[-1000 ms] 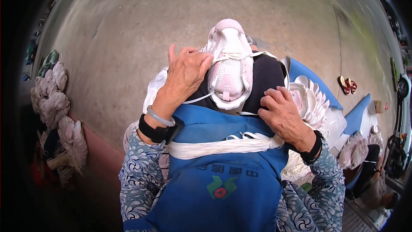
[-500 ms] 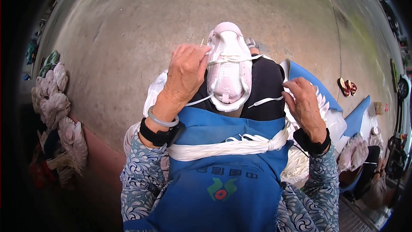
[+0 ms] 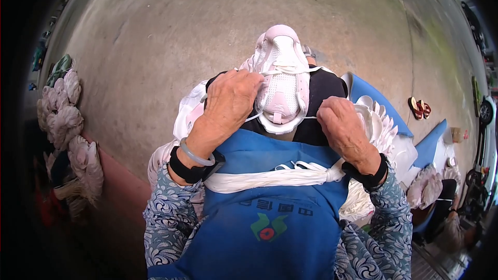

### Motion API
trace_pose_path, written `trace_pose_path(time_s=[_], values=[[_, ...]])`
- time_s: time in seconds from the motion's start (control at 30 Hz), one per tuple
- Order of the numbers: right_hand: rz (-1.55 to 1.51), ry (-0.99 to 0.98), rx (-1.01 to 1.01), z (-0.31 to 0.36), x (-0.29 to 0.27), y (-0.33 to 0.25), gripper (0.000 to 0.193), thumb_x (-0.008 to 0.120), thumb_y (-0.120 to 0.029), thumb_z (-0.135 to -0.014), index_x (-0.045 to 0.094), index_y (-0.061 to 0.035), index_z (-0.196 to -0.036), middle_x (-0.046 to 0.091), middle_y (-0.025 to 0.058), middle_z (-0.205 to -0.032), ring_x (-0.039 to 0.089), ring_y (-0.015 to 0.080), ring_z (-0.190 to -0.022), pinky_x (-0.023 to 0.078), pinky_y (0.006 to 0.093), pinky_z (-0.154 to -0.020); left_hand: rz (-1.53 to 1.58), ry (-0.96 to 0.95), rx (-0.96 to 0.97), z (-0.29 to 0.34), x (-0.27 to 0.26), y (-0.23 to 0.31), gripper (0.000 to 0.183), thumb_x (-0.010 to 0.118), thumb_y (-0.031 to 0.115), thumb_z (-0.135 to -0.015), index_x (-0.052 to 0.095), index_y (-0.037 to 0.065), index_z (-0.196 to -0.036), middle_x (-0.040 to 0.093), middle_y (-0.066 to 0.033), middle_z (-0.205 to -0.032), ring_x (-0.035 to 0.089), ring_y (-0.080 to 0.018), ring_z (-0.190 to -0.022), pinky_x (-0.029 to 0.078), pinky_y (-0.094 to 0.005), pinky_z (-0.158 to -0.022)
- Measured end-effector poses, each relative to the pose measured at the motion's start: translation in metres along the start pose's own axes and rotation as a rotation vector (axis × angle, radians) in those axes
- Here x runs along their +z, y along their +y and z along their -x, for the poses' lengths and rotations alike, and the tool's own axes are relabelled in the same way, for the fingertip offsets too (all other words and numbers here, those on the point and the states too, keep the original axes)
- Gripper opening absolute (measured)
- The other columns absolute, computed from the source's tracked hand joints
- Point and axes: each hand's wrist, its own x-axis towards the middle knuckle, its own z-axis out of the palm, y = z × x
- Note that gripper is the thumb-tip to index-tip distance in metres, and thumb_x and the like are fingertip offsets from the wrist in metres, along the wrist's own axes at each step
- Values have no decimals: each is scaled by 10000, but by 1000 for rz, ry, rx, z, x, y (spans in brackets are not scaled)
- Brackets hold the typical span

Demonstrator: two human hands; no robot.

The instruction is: The recorder is lacing a pair of white and pink athletic shoes.

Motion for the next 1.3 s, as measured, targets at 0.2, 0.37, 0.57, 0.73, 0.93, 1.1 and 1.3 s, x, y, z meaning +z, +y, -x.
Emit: trace_pose_path(time_s=[0.2,0.37,0.57,0.73,0.93,1.1,1.3], values=[[-683,104,592,-43,-10,15,117,535,-3,-887,561,7,-1000,571,187,-875,586,341,-786,483,369,-701,-147,-18,-25,-9,11,-4,104,607,96,-837,662,75,-922,627,-82,-823,578,-263,-817,415,-383,-771],[-309,80,303,-50,9,28,101,596,-42,-854,633,3,-936,591,165,-867,584,327,-789,471,375,-692,-117,-5,7,-10,21,-15,115,579,129,-876,660,74,-937,662,-82,-914,580,-293,-972,370,-482,-885],[-368,114,400,-62,13,29,104,615,-92,-848,624,2,-890,585,179,-862,579,335,-805,462,384,-703,-84,-94,-87,-13,21,-15,162,533,173,-923,639,77,-1000,663,-94,-1004,531,-352,-1151,225,-621,-1037],[-378,118,366,-70,15,39,121,603,-114,-844,619,5,-850,573,184,-849,587,357,-805,463,426,-700,-52,-92,-92,-21,19,-11,175,531,190,-926,637,77,-1007,660,-96,-1012,512,-346,-1173,187,-654,-1041],[-384,44,333,-74,8,36,124,608,-114,-839,627,8,-852,572,184,-840,581,355,-803,460,421,-708,-104,-136,-84,-23,13,-11,165,541,185,-916,655,83,-978,660,-100,-960,550,-307,-1065,208,-637,-1027],[-403,19,335,-77,10,40,123,607,-111,-838,630,10,-849,579,187,-845,582,352,-796,459,418,-705,-183,-216,-65,-29,3,-7,158,540,171,-912,656,73,-955,654,-91,-895,564,-285,-964,252,-592,-979],[-243,-42,234,-86,6,35,82,592,-70,-825,611,9,-836,596,182,-845,592,366,-791,470,425,-693,-148,-198,-78,-26,14,-13,164,531,165,-920,632,42,-955,653,-126,-928,558,-339,-1040,223,-637,-1011]])
